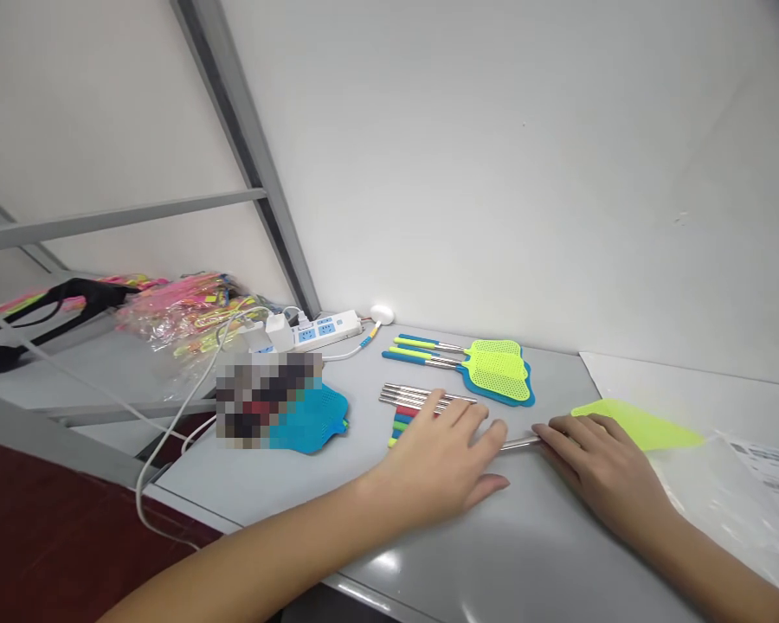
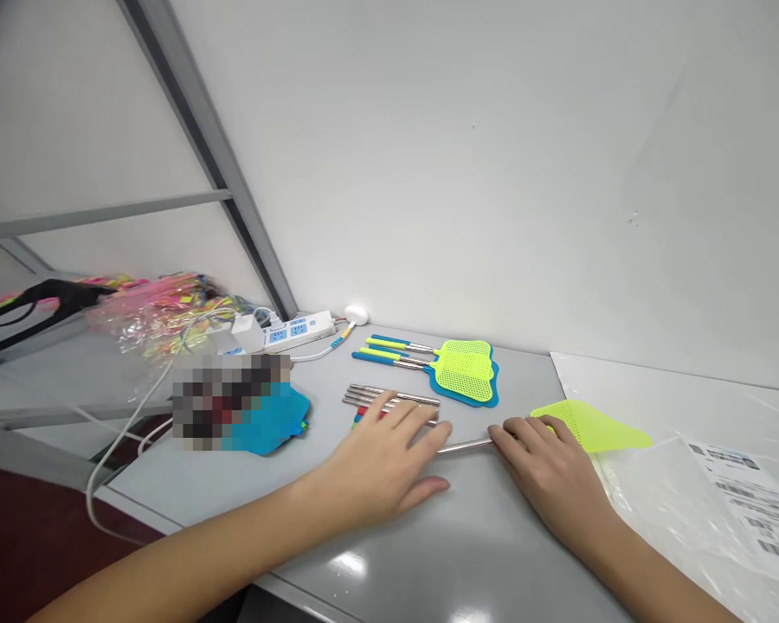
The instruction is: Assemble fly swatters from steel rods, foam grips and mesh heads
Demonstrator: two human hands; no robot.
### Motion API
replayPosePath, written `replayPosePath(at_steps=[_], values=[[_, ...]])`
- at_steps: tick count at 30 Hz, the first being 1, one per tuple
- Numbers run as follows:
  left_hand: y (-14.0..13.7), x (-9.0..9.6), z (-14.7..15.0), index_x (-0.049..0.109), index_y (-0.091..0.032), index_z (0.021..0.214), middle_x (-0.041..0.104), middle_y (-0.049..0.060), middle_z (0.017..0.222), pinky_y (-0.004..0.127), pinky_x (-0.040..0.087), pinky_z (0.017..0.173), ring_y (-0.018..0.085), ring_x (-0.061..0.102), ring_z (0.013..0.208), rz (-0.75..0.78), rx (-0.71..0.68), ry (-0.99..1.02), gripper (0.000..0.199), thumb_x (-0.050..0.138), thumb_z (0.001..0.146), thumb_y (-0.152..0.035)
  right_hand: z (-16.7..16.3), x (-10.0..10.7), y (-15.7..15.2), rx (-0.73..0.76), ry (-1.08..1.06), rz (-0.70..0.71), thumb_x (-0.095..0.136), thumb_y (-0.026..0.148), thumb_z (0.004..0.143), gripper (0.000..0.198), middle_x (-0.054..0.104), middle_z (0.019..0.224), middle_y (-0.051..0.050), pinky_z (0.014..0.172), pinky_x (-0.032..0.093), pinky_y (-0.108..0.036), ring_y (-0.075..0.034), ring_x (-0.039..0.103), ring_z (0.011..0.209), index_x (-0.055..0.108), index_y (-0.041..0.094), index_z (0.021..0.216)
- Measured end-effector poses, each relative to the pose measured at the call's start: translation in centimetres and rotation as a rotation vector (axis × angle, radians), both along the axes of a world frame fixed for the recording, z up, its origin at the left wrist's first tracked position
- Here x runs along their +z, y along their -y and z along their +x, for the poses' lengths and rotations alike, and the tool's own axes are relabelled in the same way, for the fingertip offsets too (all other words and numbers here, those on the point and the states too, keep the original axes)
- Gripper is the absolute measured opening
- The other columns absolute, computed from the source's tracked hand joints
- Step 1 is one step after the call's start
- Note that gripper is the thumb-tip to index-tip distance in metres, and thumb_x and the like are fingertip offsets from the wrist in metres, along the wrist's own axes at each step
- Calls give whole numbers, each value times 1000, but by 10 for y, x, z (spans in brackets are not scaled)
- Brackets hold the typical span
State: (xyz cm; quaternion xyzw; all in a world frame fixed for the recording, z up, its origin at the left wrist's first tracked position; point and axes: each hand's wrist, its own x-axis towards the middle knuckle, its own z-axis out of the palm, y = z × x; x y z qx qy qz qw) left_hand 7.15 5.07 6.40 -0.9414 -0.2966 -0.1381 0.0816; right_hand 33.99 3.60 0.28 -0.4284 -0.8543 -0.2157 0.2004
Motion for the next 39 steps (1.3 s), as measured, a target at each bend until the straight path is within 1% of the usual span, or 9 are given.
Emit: replayPosePath(at_steps=[5, 8, 12, 14, 16, 20, 23, 31, 39], values=[[4, -10, 45, 54, -15, 107, 67, 5, 80, 42, 43, 79, 24, 65, 72, 2, 77, -97, 29, 43, 100, -41, -6, 12, 8, 47, -62, 43, 51, 7, 92, 25, 70, 92, -6, 88, 41, -42, -20, 64, 79, 63, 20, 109], [-1, -15, 44, 52, -17, 91, 66, 4, 77, 37, 41, 71, 22, 65, 68, 12, 65, -96, 18, 41, 101, -28, -2, 17, 6, 19, -103, 90, 56, 12, 92, 25, 72, 95, -5, 97, 38, -48, -22, 67, 84, 63, 22, 113], [-19, -14, 18, 52, -17, 92, 65, 5, 85, 34, 36, 65, 22, 63, 76, 54, 73, -63, 26, 39, 103, -36, 17, 12, -8, -195, -233, 94, 65, 39, 88, 54, 56, 136, -18, 105, 30, -61, -38, 55, 122, 50, 21, 136], [-30, -10, 6, 52, -17, 92, 63, 5, 87, 32, 33, 64, 20, 60, 75, 84, 49, -74, 26, 37, 103, -36, 27, 6, -16, -279, -396, -12, 63, 52, 85, 76, 39, 150, -23, 101, 38, -61, -43, 43, 133, 35, 18, 147], [-39, -6, -3, 51, -17, 90, 60, 4, 85, 31, 30, 62, 18, 56, 71, 113, 34, -87, 25, 37, 103, -33, 33, 0, -21, -304, -642, -165, 55, 54, 90, 76, 41, 149, -22, 91, 49, -53, -40, 48, 130, 27, 18, 150], [-46, -2, -10, 51, -20, 90, 55, 1, 80, 31, 26, 62, 17, 51, 65, 93, 17, -93, 13, 43, 100, -21, 34, 0, -22, -317, -1157, -651, 53, 51, 92, 50, 68, 117, -13, 75, 57, -40, -30, 68, 99, 49, 22, 133], [-46, 1, -13, 51, -20, 89, 55, 1, 79, 32, 27, 63, 18, 50, 66, 79, 6, -95, 16, 45, 91, -5, 29, 5, -21, -190, -1369, -1006, 64, 50, 86, 42, 72, 103, -11, 67, 57, -39, -26, 69, 79, 59, 20, 116], [-45, 10, -14, 55, -18, 91, 58, 3, 81, 36, 34, 71, 19, 53, 70, 236, 48, -27, 22, 44, 87, 0, 26, 18, -18, -24, -1576, -1175, 74, 45, 79, 40, 72, 100, -11, 51, 52, -30, -20, 64, 72, 66, 20, 109], [-29, 18, 3, 59, -19, 110, 59, 1, 75, 43, 38, 85, 17, 53, 71, 375, -19, 100, 17, 47, 99, -26, 10, 60, 3, -23, -1634, -1346, 69, 38, 84, 29, 72, 92, -11, 56, 57, -31, -23, 67, 75, 73, 21, 107]])
